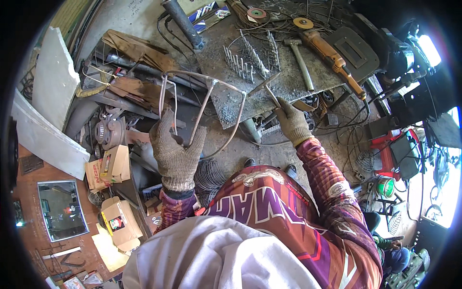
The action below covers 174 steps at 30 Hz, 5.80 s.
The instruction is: The person welds the joints of a curved metal frame using a welding tool while wearing protective gloves.
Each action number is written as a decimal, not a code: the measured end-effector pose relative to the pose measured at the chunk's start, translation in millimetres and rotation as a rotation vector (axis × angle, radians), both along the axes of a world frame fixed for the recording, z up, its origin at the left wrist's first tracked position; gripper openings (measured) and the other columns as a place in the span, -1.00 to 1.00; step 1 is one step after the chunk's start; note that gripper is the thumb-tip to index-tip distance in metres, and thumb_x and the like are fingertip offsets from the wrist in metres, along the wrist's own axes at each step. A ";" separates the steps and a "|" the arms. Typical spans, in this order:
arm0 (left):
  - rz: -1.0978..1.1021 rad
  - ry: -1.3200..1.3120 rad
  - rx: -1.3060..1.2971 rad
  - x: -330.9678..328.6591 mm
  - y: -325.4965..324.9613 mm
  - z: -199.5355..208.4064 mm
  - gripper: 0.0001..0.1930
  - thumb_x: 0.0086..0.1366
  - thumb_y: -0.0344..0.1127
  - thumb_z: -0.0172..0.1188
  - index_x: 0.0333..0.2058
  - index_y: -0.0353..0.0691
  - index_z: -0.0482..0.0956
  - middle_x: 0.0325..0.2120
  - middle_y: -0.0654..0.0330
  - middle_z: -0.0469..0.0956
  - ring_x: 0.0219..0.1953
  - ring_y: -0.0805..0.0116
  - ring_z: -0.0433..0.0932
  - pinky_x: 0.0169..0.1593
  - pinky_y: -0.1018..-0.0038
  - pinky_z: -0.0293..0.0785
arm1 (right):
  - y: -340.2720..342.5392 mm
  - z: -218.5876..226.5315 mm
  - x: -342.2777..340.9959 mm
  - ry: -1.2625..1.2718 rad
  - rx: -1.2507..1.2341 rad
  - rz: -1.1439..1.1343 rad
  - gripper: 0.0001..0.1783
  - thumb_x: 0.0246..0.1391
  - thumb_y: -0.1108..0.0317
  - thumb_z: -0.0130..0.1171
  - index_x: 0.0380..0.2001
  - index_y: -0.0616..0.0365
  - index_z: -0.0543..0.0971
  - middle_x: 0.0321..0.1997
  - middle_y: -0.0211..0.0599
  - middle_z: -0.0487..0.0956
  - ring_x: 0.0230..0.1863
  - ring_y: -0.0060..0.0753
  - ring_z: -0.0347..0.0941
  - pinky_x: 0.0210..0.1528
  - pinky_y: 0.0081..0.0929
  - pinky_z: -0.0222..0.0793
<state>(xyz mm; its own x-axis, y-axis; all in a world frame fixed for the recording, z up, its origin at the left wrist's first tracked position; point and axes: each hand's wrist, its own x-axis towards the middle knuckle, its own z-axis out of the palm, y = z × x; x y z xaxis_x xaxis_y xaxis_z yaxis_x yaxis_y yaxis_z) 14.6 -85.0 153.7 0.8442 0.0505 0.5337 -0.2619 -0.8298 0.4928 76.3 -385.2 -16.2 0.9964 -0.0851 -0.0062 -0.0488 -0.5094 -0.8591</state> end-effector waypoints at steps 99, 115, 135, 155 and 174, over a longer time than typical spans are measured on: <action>-0.093 -0.020 0.426 106.4 -134.6 28.3 -0.35 -0.09 -0.01 0.56 -0.05 -0.24 0.63 -0.06 -0.15 0.57 0.00 -0.17 0.54 0.12 0.04 0.45 | -104.6 167.0 98.4 0.001 0.227 0.418 -0.71 0.16 0.30 0.23 -0.15 0.30 0.68 -0.41 -0.30 0.64 -0.37 -0.53 0.55 -0.28 -0.49 0.47; -0.125 -0.031 0.468 115.7 -149.7 31.3 -0.33 -0.11 0.00 0.57 -0.01 -0.18 0.64 0.00 -0.12 0.55 0.01 -0.13 0.56 0.08 0.09 0.50 | -121.6 150.1 100.8 -0.036 0.289 0.369 -0.67 0.09 0.15 0.23 -0.25 0.18 0.72 -0.44 -0.14 0.68 -0.39 -0.22 0.64 -0.27 -0.31 0.53; -0.137 0.111 0.350 119.9 -144.7 35.7 -0.28 -0.14 -0.04 0.63 -0.02 -0.28 0.60 -0.05 -0.10 0.59 -0.02 -0.09 0.59 0.06 0.14 0.54 | -152.1 141.0 80.4 0.043 0.627 -0.052 -0.68 0.33 0.30 0.05 -0.05 0.27 0.66 -0.31 -0.42 0.63 -0.37 -0.65 0.48 -0.30 -0.63 0.43; -0.123 0.225 0.343 125.2 -173.5 37.4 -0.29 -0.08 -0.15 0.61 0.05 -0.31 0.57 -0.03 -0.09 0.55 0.02 -0.01 0.56 0.08 0.22 0.52 | -320.1 103.8 22.1 -0.613 -0.181 -0.743 -0.73 0.33 0.28 0.13 -0.07 0.22 0.65 -0.23 -0.33 0.67 -0.30 -0.59 0.55 -0.24 -0.61 0.48; -0.106 0.320 0.308 126.3 -160.9 19.2 -0.34 -0.01 -0.21 0.56 0.09 -0.25 0.57 -0.02 -0.06 0.57 0.07 -0.02 0.53 0.16 0.19 0.45 | -583.5 -73.3 75.9 0.015 -1.299 -0.909 -0.29 0.28 -0.21 -0.20 -0.03 0.22 0.63 -0.06 0.08 0.63 0.01 -0.12 0.53 0.10 -0.14 0.33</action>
